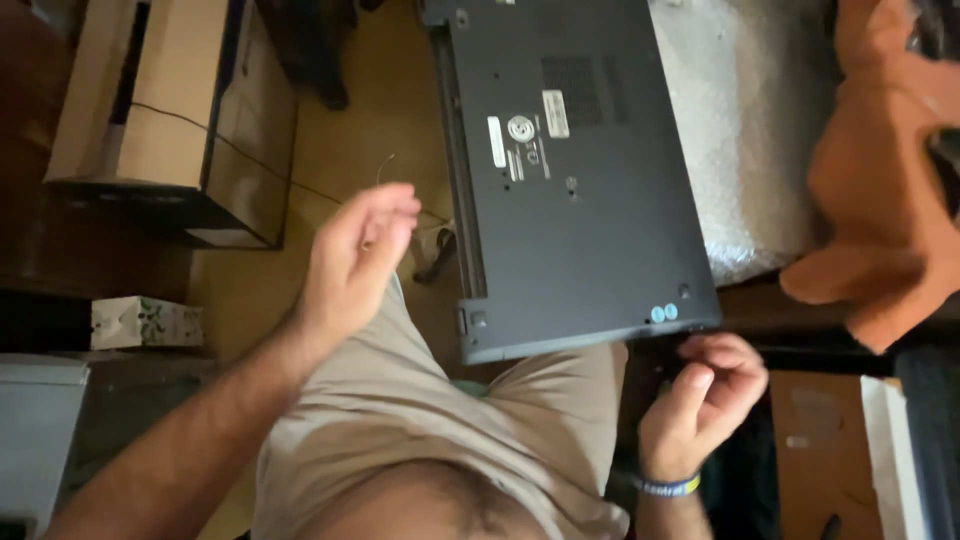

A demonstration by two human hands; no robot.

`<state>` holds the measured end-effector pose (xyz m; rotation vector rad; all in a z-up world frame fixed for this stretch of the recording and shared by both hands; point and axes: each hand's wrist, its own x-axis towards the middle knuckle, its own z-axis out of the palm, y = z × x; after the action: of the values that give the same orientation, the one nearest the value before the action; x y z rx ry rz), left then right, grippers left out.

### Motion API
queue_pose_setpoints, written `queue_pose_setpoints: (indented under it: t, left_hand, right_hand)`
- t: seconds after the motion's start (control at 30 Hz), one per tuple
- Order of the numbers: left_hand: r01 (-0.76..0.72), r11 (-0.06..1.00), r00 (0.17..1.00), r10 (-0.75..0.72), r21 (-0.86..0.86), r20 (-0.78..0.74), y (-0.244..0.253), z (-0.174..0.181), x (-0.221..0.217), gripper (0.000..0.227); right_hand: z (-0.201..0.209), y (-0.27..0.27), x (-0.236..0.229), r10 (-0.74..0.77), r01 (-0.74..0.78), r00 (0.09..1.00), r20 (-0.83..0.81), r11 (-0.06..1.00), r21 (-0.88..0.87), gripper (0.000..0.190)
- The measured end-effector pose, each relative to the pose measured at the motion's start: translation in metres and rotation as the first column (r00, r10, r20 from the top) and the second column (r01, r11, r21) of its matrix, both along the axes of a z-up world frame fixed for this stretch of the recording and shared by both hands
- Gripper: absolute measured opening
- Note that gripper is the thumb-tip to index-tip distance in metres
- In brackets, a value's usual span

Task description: Connect a ribbon cable and reassemble the bottom cover of a laptop

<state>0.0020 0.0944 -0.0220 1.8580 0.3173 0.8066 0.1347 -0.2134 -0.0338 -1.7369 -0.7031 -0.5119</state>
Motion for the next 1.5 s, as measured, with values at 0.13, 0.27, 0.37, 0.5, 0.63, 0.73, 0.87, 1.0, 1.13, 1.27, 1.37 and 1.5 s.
queue_pose_setpoints:
  t: [0.13, 0.27, 0.37, 0.5, 0.63, 0.73, 0.87, 1.0, 1.13, 1.27, 1.37, 1.5]
  left_hand:
    - [-0.130, 0.926, 0.976, 0.057, -0.355, -0.209, 0.051, 0.012, 0.051, 0.045]
    - [-0.223, 0.847, 0.941, 0.058, -0.482, -0.334, 0.110, 0.030, 0.112, 0.065]
    - [-0.270, 0.759, 0.906, -0.009, -0.593, -0.423, 0.145, 0.029, 0.156, 0.050]
    - [-0.086, 0.638, 0.928, -0.229, -0.766, -0.294, 0.170, 0.024, 0.190, 0.045]
    - [0.027, 0.706, 0.905, -0.318, -0.708, -0.283, 0.167, 0.029, 0.192, 0.032]
    - [0.059, 0.699, 0.917, -0.320, -0.713, -0.238, 0.166, 0.034, 0.184, 0.025]
    - [0.111, 0.662, 0.932, -0.328, -0.742, -0.153, 0.160, 0.039, 0.154, 0.027]
    - [0.289, 0.551, 0.907, -0.418, -0.783, 0.040, 0.147, 0.019, 0.105, 0.023]
    - [0.300, 0.574, 0.897, -0.442, -0.761, 0.020, 0.112, 0.005, 0.064, 0.036]
    - [0.326, 0.550, 0.898, -0.435, -0.769, 0.069, 0.074, -0.007, 0.058, 0.024]
    - [0.388, 0.590, 0.883, -0.459, -0.708, 0.101, 0.056, -0.003, 0.059, 0.048]
    - [0.340, 0.649, 0.857, -0.512, -0.681, -0.059, 0.045, -0.004, 0.060, 0.018]
  right_hand:
    - [-0.035, 0.000, -0.020, 0.351, -0.126, 0.762, -0.543, 0.904, 0.408, 0.041]
    - [-0.045, 0.016, -0.023, 0.597, 0.072, 0.416, -0.686, 0.730, 0.679, 0.035]
    - [-0.014, 0.038, -0.023, 0.581, -0.047, 0.468, -0.666, 0.769, 0.638, 0.061]
    - [-0.020, 0.044, -0.016, 0.371, 0.182, 0.553, -0.746, 0.820, 0.543, 0.043]
    - [0.013, 0.077, -0.021, 0.125, 0.414, 0.554, -0.823, 0.817, 0.402, 0.061]
    - [0.009, 0.073, -0.016, 0.146, 0.391, 0.567, -0.811, 0.819, 0.421, 0.063]
    - [-0.017, 0.024, 0.015, 0.101, 0.420, 0.673, -0.732, 0.763, 0.491, 0.043]
    - [0.013, -0.041, 0.086, -0.042, 0.261, 0.933, 0.358, 0.763, -0.592, 0.028]
    - [0.111, 0.031, 0.140, -0.346, 0.016, 0.826, -0.445, 0.804, -0.595, 0.043]
    - [0.119, 0.050, 0.210, -0.393, -0.040, 0.824, -0.409, 0.680, -0.733, 0.040]
    - [0.120, 0.076, 0.236, -0.444, -0.050, 0.816, -0.371, 0.584, -0.810, 0.049]
    - [0.089, 0.075, 0.265, -0.454, 0.022, 0.863, -0.222, 0.472, -0.881, 0.049]
